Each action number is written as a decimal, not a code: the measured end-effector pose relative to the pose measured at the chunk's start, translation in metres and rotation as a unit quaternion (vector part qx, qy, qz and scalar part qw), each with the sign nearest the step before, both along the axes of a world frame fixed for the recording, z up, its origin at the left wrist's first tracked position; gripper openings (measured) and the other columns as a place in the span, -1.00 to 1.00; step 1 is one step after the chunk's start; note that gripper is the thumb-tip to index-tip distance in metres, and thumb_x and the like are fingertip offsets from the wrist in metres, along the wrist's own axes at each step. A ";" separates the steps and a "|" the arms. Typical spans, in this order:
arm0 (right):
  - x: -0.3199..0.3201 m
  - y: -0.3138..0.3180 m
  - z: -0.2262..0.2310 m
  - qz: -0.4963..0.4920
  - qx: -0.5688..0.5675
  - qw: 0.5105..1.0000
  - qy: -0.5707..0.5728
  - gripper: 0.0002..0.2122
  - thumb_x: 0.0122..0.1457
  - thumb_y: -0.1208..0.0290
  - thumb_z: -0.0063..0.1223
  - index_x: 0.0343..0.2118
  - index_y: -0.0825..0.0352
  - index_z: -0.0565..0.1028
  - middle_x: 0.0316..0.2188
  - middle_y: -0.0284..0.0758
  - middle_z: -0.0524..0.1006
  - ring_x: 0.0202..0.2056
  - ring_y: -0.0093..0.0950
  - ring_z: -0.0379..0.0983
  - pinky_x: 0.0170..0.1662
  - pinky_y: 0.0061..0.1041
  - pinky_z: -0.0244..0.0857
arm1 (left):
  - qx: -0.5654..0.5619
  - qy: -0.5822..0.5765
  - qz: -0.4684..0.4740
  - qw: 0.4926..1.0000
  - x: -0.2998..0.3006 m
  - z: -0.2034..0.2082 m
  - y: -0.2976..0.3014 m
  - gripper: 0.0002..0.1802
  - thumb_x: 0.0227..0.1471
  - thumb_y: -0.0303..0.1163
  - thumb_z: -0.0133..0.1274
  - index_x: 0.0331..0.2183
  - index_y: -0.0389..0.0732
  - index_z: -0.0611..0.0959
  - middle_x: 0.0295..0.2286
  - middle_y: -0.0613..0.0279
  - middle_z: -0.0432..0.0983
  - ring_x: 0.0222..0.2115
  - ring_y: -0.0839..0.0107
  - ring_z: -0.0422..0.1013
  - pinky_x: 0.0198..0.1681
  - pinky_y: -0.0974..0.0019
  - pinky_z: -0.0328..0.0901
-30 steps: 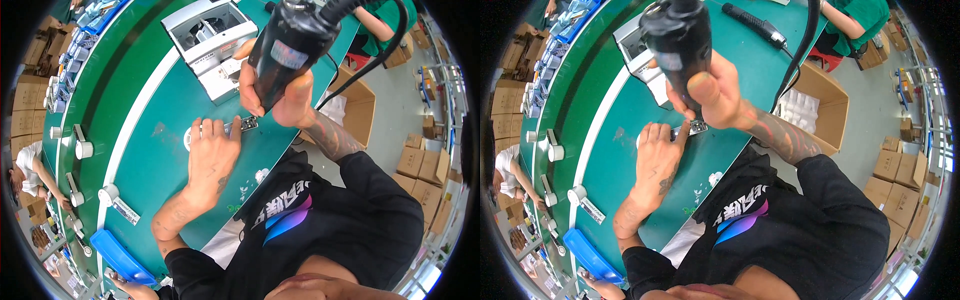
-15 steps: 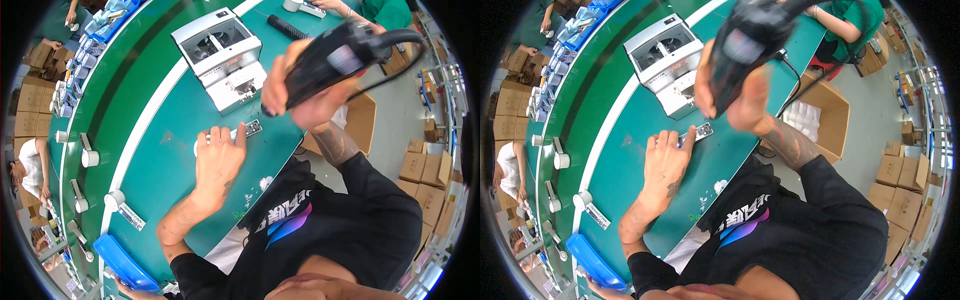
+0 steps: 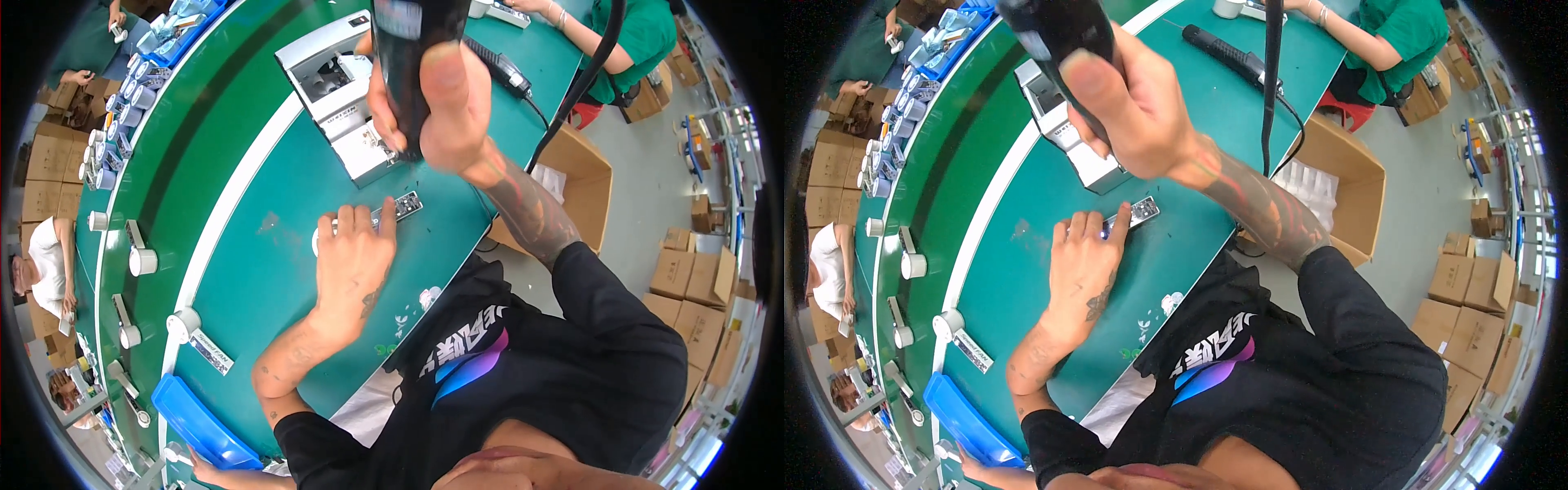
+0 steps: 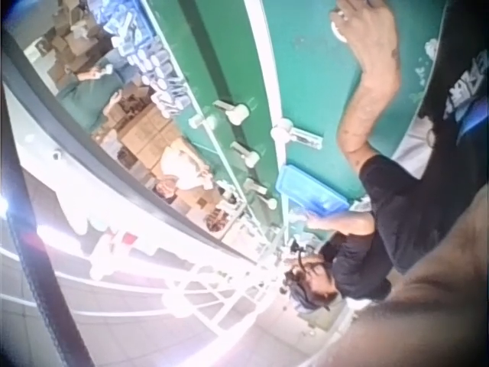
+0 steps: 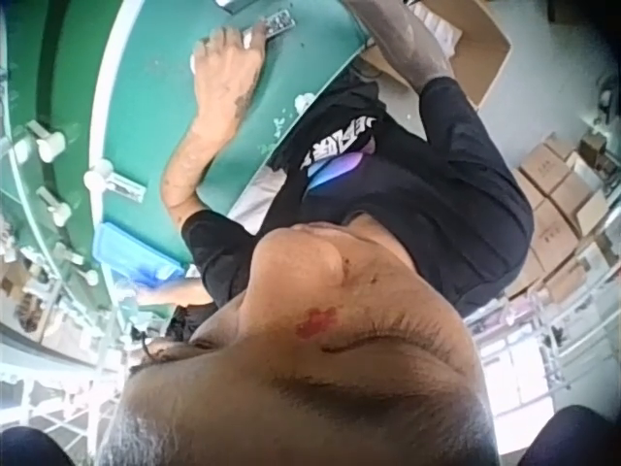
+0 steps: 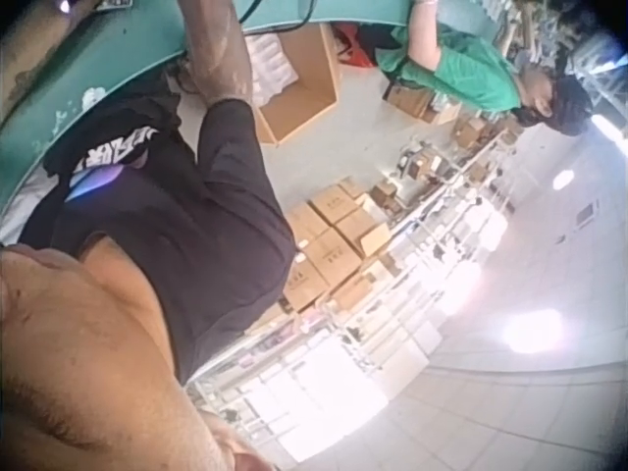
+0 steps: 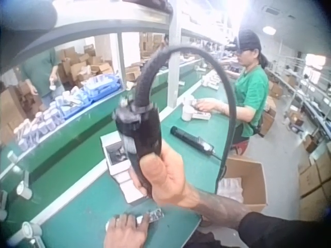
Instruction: The person fastens electronic components onto small PCB boards using an electric screwdriver, securing them with screws from plastic trays.
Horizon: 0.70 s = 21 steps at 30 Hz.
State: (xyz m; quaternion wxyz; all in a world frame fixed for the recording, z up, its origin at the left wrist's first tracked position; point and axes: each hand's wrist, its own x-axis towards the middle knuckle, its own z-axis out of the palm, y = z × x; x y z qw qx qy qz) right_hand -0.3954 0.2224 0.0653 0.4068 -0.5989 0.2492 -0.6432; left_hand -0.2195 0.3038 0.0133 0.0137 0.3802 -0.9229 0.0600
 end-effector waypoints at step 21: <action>-0.020 0.045 -0.024 0.020 0.103 0.994 -0.025 -0.06 0.08 -0.61 -0.33 0.04 0.38 0.23 -0.67 -0.36 0.35 -0.75 -0.60 0.25 -0.65 -0.56 0.20 | 0.005 0.006 0.003 1.000 -0.001 -0.002 0.001 -0.48 0.02 -0.46 0.09 0.07 -0.19 0.61 -0.39 0.20 0.52 -0.20 0.27 0.46 -0.03 0.10 0.31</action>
